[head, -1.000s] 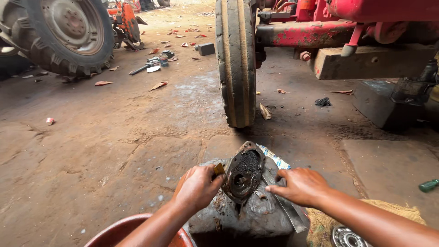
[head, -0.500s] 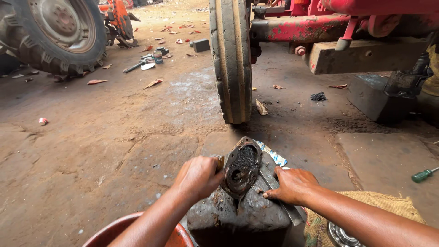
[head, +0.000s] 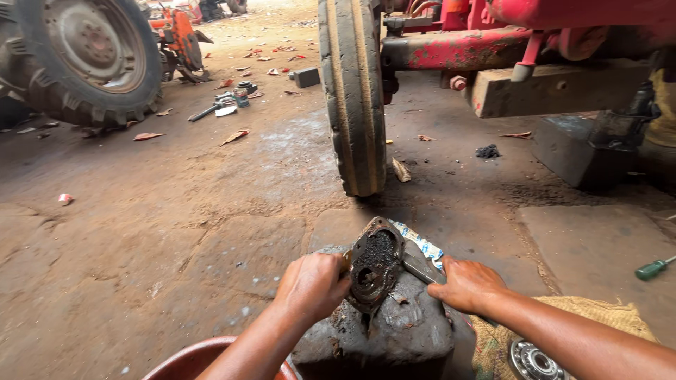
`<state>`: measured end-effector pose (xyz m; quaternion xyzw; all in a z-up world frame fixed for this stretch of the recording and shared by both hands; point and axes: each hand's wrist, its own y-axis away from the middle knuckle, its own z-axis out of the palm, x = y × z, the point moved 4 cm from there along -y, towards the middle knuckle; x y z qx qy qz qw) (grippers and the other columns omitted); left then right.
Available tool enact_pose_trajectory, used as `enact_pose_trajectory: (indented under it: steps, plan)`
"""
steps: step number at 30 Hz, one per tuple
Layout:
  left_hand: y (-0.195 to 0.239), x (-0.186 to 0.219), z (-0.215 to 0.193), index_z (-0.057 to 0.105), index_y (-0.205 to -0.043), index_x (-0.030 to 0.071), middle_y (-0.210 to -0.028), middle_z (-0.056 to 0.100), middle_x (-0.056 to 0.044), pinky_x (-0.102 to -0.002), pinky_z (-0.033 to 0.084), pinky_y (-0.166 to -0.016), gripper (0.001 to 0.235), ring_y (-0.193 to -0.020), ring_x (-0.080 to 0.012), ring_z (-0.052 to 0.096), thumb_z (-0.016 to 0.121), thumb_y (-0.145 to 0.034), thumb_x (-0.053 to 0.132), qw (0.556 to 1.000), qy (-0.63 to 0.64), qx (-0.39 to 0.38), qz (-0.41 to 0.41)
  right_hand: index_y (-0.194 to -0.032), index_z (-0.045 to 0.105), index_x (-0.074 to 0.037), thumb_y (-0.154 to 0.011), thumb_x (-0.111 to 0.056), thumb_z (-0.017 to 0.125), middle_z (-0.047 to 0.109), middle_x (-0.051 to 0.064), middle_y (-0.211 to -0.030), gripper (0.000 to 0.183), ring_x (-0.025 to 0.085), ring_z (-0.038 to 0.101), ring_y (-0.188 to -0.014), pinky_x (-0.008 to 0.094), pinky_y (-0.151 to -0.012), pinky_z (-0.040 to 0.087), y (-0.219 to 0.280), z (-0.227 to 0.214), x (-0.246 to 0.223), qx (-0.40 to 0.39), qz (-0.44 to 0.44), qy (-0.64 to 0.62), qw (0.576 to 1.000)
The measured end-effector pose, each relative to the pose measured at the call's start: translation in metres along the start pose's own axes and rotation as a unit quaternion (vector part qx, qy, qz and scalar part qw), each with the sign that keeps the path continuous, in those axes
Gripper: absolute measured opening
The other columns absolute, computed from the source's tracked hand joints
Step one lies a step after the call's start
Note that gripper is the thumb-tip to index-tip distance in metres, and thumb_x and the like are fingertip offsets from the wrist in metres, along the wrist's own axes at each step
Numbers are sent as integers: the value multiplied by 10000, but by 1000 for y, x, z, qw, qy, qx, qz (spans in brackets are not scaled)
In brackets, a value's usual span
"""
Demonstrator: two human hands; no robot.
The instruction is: The person scrapes and cleans a greasy mechanical part using a metal bar and a small yellow tool. They repeatedly scrape the surface, wipe it with a cloth, and continue scraping to remove grime.
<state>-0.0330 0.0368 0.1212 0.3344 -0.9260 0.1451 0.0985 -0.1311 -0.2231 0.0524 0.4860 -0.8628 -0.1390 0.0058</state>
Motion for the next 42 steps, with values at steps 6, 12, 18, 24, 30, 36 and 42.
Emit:
enact_pose_trajectory:
  steps: [6,12,18,24,30,36,42]
  plan:
    - [5,-11,6,698,-884,57,-826,702,-218,-533,535,-762,235,-862,-425,680,678,-838,287,1000,-2,-4,-2,-1295,681,-90,-818,-610,635,722,161,-1257,707,321,695,-1192,463,-1032,524,-12,-7,1,7,25,-65,998]
    - [19,-33,12,694,-872,47,-801,695,-220,-529,536,-753,263,-844,-429,677,674,-868,309,999,36,-23,-17,-1378,628,-112,-782,-642,652,700,164,-1317,798,313,682,-1223,454,-1039,521,-7,-26,6,37,-2,-79,996]
    - [26,-31,9,717,-929,71,-809,702,-229,-516,537,-770,244,-841,-419,688,652,-890,302,994,97,-17,-45,-1176,728,-101,-812,-634,603,751,151,-1020,657,295,758,-955,458,-897,560,-10,-47,6,73,17,-170,983]
    - [11,-8,-7,731,-913,72,-864,729,-187,-499,540,-760,210,-857,-402,698,644,-885,261,987,142,78,-18,-1102,726,-93,-813,-639,622,783,170,-899,627,290,743,-860,467,-835,550,-9,-67,-6,113,-12,-212,971]
    - [11,-10,-8,736,-939,75,-898,728,-182,-486,534,-772,188,-896,-398,694,660,-871,232,985,150,88,-4,-1048,730,-92,-781,-665,690,727,80,-857,633,258,689,-823,452,-725,515,33,-90,-48,195,-169,-177,950]
    - [28,-19,10,728,-973,76,-876,716,-192,-501,533,-756,189,-869,-411,683,665,-884,230,982,165,95,-11,-1227,664,-183,-784,-698,670,658,152,-623,680,284,716,-673,458,-689,515,74,-95,-77,120,-147,-140,972]
    - [22,-17,16,737,-945,71,-839,713,-192,-510,531,-760,179,-863,-411,685,680,-890,232,985,126,119,-8,-1084,708,-174,-808,-640,657,686,98,-685,544,328,685,-693,494,-654,509,94,-99,-94,184,-254,-85,946]
